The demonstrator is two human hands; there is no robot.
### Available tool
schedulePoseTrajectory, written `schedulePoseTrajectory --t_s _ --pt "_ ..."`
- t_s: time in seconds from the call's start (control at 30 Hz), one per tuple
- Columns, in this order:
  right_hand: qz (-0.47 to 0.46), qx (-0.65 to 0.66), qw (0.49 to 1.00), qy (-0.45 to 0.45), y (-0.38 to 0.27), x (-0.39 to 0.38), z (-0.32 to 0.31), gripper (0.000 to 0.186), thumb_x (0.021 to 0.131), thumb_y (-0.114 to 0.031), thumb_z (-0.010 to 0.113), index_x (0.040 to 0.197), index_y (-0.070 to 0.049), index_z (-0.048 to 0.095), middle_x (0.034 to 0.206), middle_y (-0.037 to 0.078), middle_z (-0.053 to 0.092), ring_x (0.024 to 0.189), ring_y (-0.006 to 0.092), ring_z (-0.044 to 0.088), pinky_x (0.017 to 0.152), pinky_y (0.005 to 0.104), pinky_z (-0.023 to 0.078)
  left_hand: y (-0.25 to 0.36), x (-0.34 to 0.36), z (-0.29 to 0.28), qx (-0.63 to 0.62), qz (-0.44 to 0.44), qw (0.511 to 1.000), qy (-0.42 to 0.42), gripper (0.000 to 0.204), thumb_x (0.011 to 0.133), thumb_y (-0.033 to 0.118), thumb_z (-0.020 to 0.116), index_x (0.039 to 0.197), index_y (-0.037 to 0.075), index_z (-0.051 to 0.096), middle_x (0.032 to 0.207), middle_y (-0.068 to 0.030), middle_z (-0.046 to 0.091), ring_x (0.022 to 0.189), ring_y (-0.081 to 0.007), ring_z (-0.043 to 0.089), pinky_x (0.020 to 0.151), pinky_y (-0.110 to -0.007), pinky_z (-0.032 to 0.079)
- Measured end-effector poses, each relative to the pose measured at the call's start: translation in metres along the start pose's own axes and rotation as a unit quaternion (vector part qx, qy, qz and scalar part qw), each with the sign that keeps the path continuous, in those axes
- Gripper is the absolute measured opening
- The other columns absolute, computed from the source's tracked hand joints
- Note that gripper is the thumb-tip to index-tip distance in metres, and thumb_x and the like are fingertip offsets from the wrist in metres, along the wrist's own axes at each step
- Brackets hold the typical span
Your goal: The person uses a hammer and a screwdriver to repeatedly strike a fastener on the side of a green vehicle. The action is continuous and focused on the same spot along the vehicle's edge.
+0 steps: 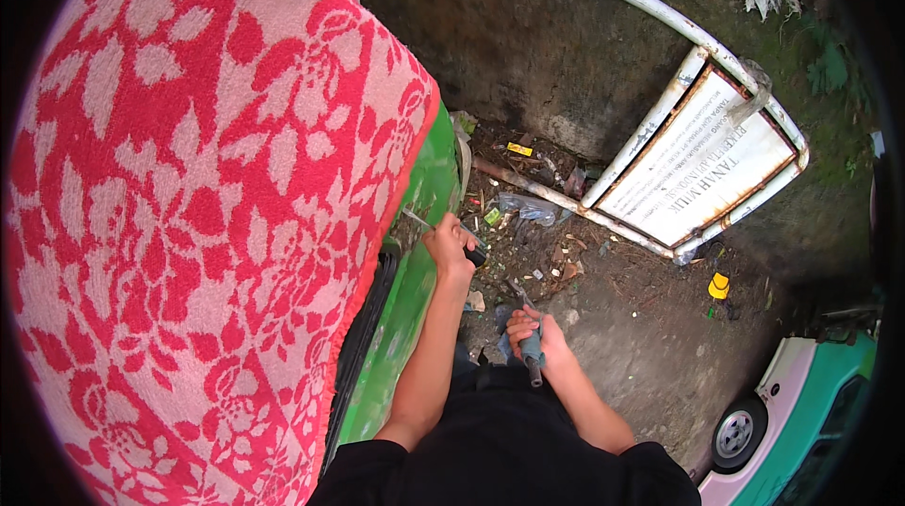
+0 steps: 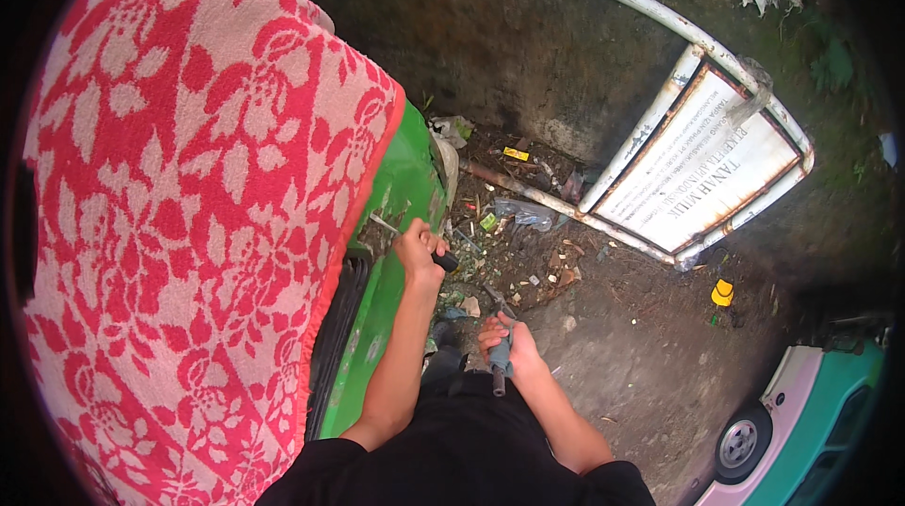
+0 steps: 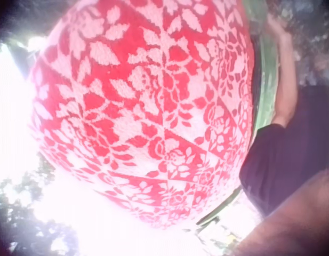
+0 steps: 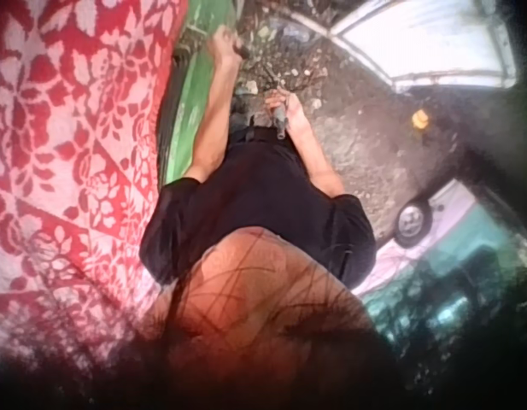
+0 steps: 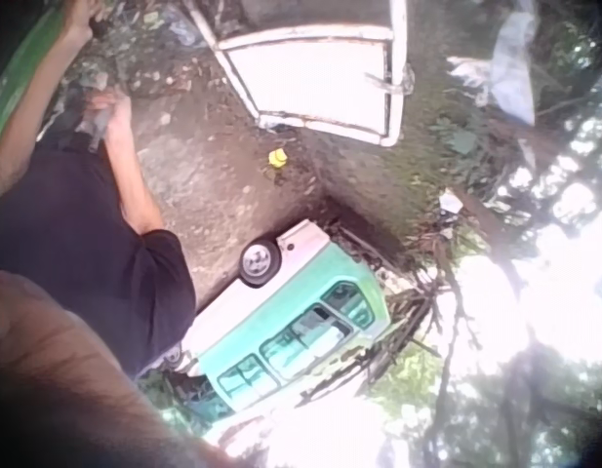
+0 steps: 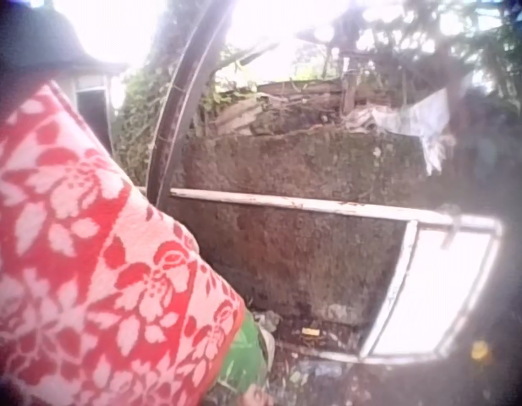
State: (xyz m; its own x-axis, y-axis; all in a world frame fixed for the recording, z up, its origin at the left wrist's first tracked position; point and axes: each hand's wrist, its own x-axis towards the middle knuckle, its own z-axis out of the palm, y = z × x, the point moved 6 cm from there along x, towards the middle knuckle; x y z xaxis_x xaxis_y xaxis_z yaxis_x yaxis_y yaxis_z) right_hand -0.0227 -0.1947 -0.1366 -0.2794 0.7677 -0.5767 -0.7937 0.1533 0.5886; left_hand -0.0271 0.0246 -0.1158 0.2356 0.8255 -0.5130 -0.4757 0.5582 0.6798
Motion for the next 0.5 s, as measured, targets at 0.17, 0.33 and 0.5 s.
schedulePoseTrajectory --t_s 0.17,0.33,0.5 --pt "-0.023 0.012 1.000 0.012 0.003 0.016 0.007 0.028 0.098 -0.023 0.046 0.075 -0.007 0.048 0.060 -0.003 0.041 0.048 0.0058 0.042 0.047 0.0242 0.037 0.000 0.002 0.000 -0.005 0.012 1.000 0.003 0.033 0.077 0.006 0.056 0.051 0.012 0.035 0.044 0.0001 0.032 0.033 -0.0148 0.033 0.038 -0.033 0.033" --pt "0.067 -0.057 0.993 -0.082 0.021 0.001 0.024 0.029 0.099 -0.026 0.045 0.078 -0.006 0.048 0.062 -0.003 0.042 0.047 0.0058 0.042 0.046 0.0235 0.037 0.000 0.004 -0.001 -0.011 0.013 1.000 0.001 0.033 0.077 0.005 0.056 0.052 0.011 0.036 0.044 0.0008 0.032 0.034 -0.0139 0.033 0.038 -0.032 0.033" --pt "-0.063 0.066 0.992 0.085 -0.008 0.008 -0.012 0.029 0.099 -0.026 0.045 0.077 -0.006 0.047 0.061 -0.003 0.040 0.047 0.0057 0.041 0.046 0.0239 0.038 -0.001 0.002 -0.003 -0.001 0.016 1.000 0.004 0.034 0.077 0.004 0.056 0.052 0.012 0.035 0.045 0.0012 0.032 0.034 -0.0132 0.032 0.038 -0.031 0.032"
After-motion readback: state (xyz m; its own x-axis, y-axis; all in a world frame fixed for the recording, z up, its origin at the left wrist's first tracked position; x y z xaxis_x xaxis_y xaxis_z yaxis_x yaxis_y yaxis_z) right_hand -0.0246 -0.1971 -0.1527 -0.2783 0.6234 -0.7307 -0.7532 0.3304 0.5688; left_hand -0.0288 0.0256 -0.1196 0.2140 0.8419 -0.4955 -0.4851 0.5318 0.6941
